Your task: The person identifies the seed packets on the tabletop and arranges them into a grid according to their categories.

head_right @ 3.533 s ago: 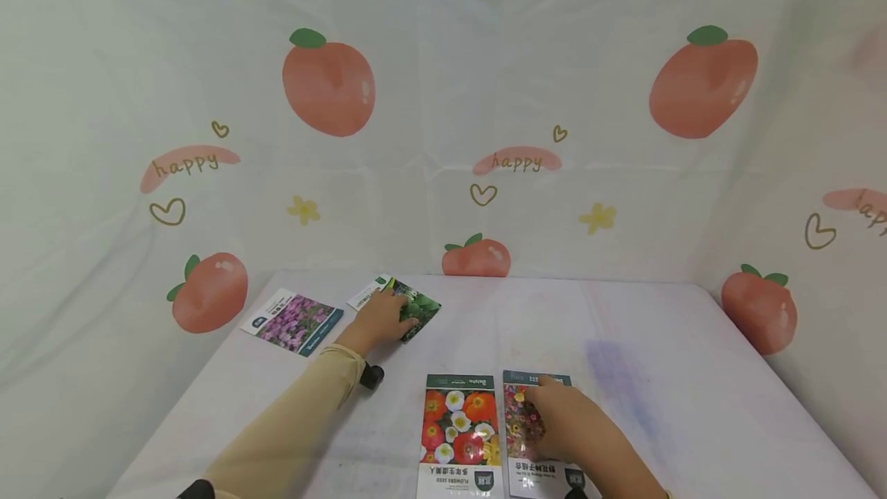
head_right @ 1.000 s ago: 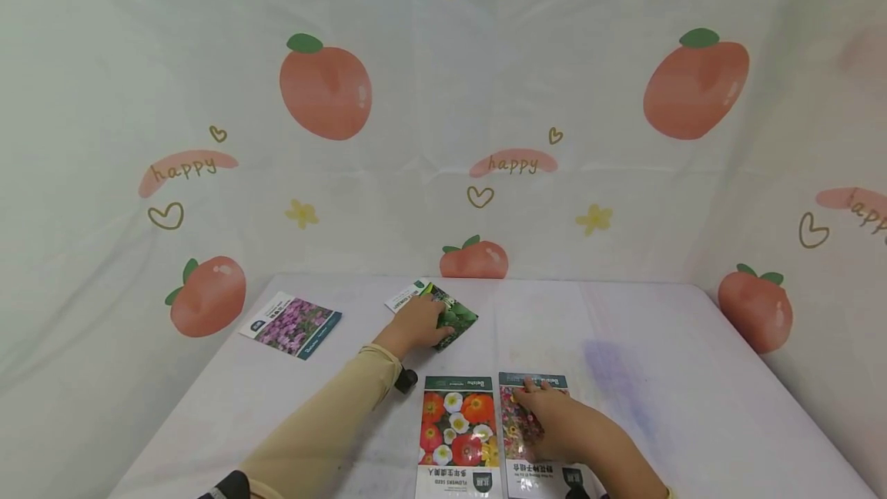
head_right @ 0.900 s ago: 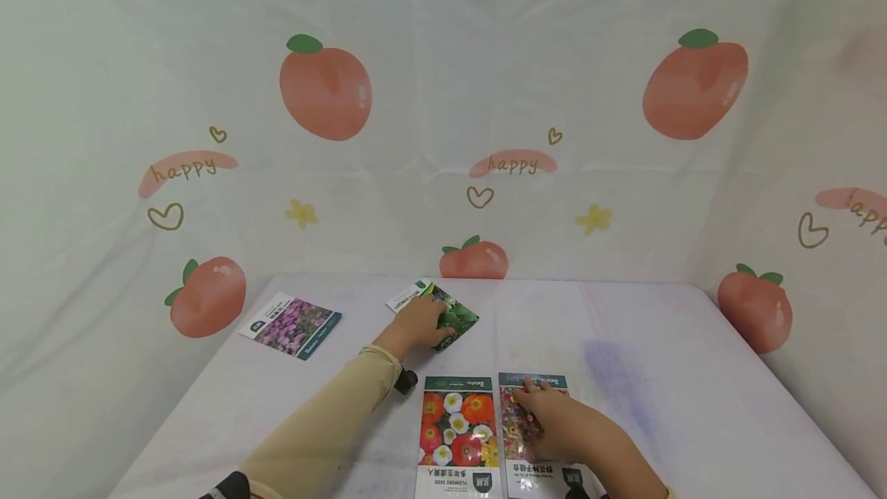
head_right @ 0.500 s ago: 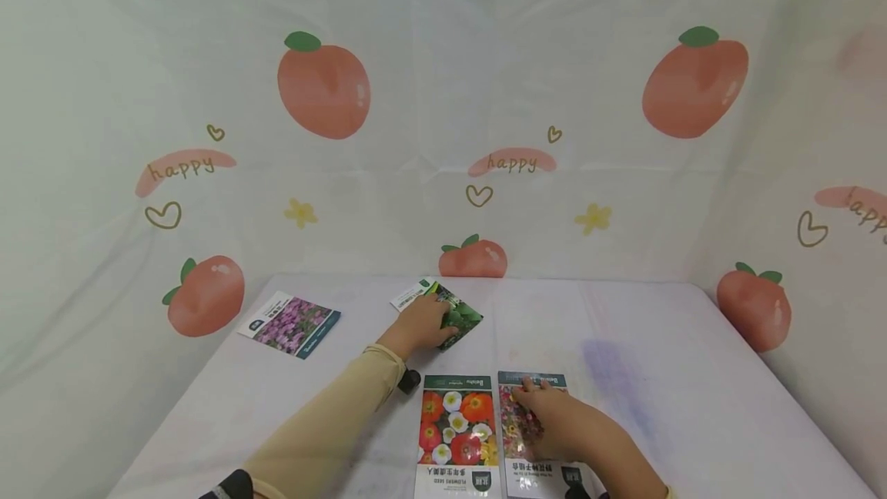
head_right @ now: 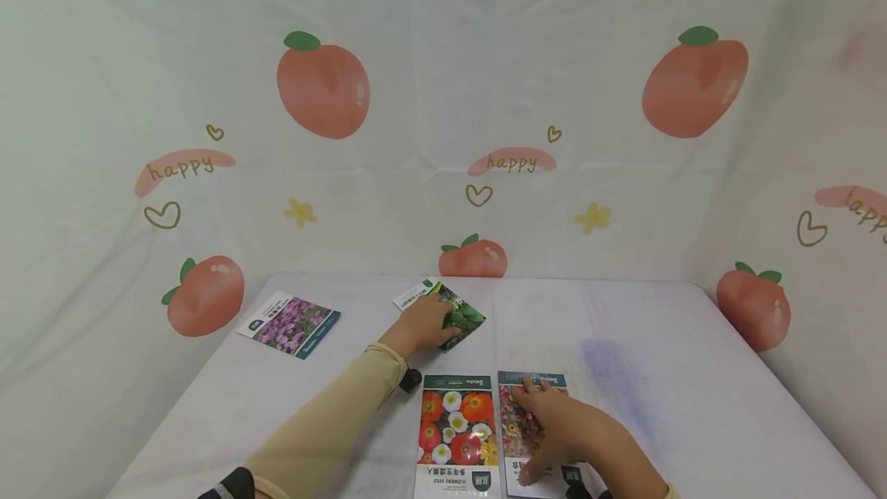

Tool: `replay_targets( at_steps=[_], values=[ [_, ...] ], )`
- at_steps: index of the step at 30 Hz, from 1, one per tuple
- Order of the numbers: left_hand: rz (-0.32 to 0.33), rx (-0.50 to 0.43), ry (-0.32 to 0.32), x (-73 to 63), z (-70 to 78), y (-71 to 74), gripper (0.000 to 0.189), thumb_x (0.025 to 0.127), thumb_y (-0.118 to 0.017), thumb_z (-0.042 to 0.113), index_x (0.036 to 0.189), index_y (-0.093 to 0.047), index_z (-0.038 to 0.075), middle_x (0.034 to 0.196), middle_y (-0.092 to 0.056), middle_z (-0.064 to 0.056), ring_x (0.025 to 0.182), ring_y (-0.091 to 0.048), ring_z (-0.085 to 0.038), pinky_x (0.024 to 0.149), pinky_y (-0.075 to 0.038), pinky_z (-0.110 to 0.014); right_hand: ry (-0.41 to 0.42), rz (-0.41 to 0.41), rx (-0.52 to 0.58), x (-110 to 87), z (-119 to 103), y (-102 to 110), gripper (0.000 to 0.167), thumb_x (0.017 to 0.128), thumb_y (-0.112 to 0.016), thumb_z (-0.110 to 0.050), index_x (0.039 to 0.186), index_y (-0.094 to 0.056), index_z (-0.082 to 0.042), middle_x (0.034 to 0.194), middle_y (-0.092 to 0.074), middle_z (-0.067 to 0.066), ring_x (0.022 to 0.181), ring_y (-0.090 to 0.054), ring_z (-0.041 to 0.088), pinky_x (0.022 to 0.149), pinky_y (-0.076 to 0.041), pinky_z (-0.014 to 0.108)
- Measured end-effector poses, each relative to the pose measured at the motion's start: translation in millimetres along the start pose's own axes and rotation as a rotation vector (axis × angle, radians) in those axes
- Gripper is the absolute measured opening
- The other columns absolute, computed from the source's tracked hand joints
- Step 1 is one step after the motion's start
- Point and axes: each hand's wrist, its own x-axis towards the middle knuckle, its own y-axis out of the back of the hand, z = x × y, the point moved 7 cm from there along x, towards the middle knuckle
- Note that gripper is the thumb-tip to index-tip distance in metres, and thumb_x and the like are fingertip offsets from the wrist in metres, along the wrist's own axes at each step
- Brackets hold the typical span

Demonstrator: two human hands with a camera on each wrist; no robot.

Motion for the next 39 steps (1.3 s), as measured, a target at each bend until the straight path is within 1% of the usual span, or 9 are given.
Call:
replay_targets(
  at_steps=[2, 5, 14, 17, 21, 32, 39],
  values=[
    [-0.008, -0.004, 0.002, 0.8, -0.3, -0.6, 0.052, 0.102, -0.069, 0.046, 0.140, -0.069, 0.010, 0.145, -0.065, -0.015, 0.136, -0.061, -0.032, 0.116, -0.050, -0.043, -0.008, 0.000, 0.004, -1.0, -1.4, -0.7, 0.114, 0.061, -0.103, -0.045, 0.159, -0.050, -0.016, 0.171, -0.036, 0.019, 0.157, -0.028, 0.053, 0.117, -0.032, 0.077],
    [-0.019, -0.011, 0.000, 2.2, -0.5, -1.6, 0.053, 0.102, -0.069, 0.047, 0.141, -0.068, 0.010, 0.147, -0.064, -0.014, 0.139, -0.059, -0.032, 0.118, -0.048, -0.043, -0.010, 0.005, 0.006, -2.2, -2.8, -1.4, 0.118, 0.059, -0.103, -0.046, 0.160, -0.049, -0.015, 0.171, -0.035, 0.020, 0.157, -0.026, 0.055, 0.116, -0.032, 0.079],
    [-0.021, -0.010, -0.020, 5.3, 2.9, -5.2, 0.052, 0.102, -0.070, 0.046, 0.140, -0.068, 0.010, 0.144, -0.067, -0.011, 0.139, -0.060, -0.029, 0.119, -0.047, -0.041, -0.008, -0.017, 0.032, -1.1, -3.6, -3.6, 0.121, 0.061, -0.102, -0.043, 0.162, -0.045, -0.012, 0.173, -0.030, 0.023, 0.159, -0.017, 0.057, 0.117, -0.025, 0.082],
    [-0.026, -0.013, -0.019, 5.2, 4.2, -5.7, 0.053, 0.102, -0.070, 0.046, 0.141, -0.068, 0.010, 0.145, -0.066, -0.011, 0.139, -0.059, -0.029, 0.119, -0.047, -0.041, -0.019, -0.016, 0.020, -0.9, -4.2, -3.4, 0.121, 0.060, -0.103, -0.044, 0.162, -0.046, -0.013, 0.172, -0.031, 0.022, 0.159, -0.018, 0.057, 0.115, -0.027, 0.082],
    [-0.029, -0.011, -0.021, 4.9, 6.1, -5.6, 0.052, 0.102, -0.070, 0.046, 0.141, -0.068, 0.011, 0.143, -0.067, -0.011, 0.136, -0.061, -0.027, 0.117, -0.049, -0.040, -0.026, -0.016, 0.017, -1.1, -5.2, -3.2, 0.121, 0.060, -0.103, -0.044, 0.162, -0.046, -0.013, 0.172, -0.031, 0.022, 0.159, -0.018, 0.056, 0.115, -0.029, 0.082],
    [-0.019, -0.013, -0.020, 3.9, 8.8, -3.8, 0.051, 0.101, -0.072, 0.045, 0.138, -0.069, 0.010, 0.141, -0.068, -0.010, 0.135, -0.062, -0.026, 0.117, -0.049, -0.039, -0.011, -0.017, 0.045, -3.1, -7.1, -2.7, 0.122, 0.060, -0.103, -0.041, 0.162, -0.043, -0.010, 0.173, -0.029, 0.023, 0.159, -0.015, 0.057, 0.117, -0.026, 0.081],
    [-0.025, -0.012, -0.007, 3.2, 10.8, -2.6, 0.052, 0.101, -0.071, 0.045, 0.140, -0.069, 0.010, 0.143, -0.067, -0.011, 0.135, -0.062, -0.026, 0.117, -0.049, -0.039, -0.024, -0.014, 0.041, -2.3, -7.3, -2.9, 0.123, 0.059, -0.103, -0.043, 0.163, -0.044, -0.011, 0.172, -0.031, 0.021, 0.159, -0.017, 0.057, 0.117, -0.028, 0.080]
  ],
)
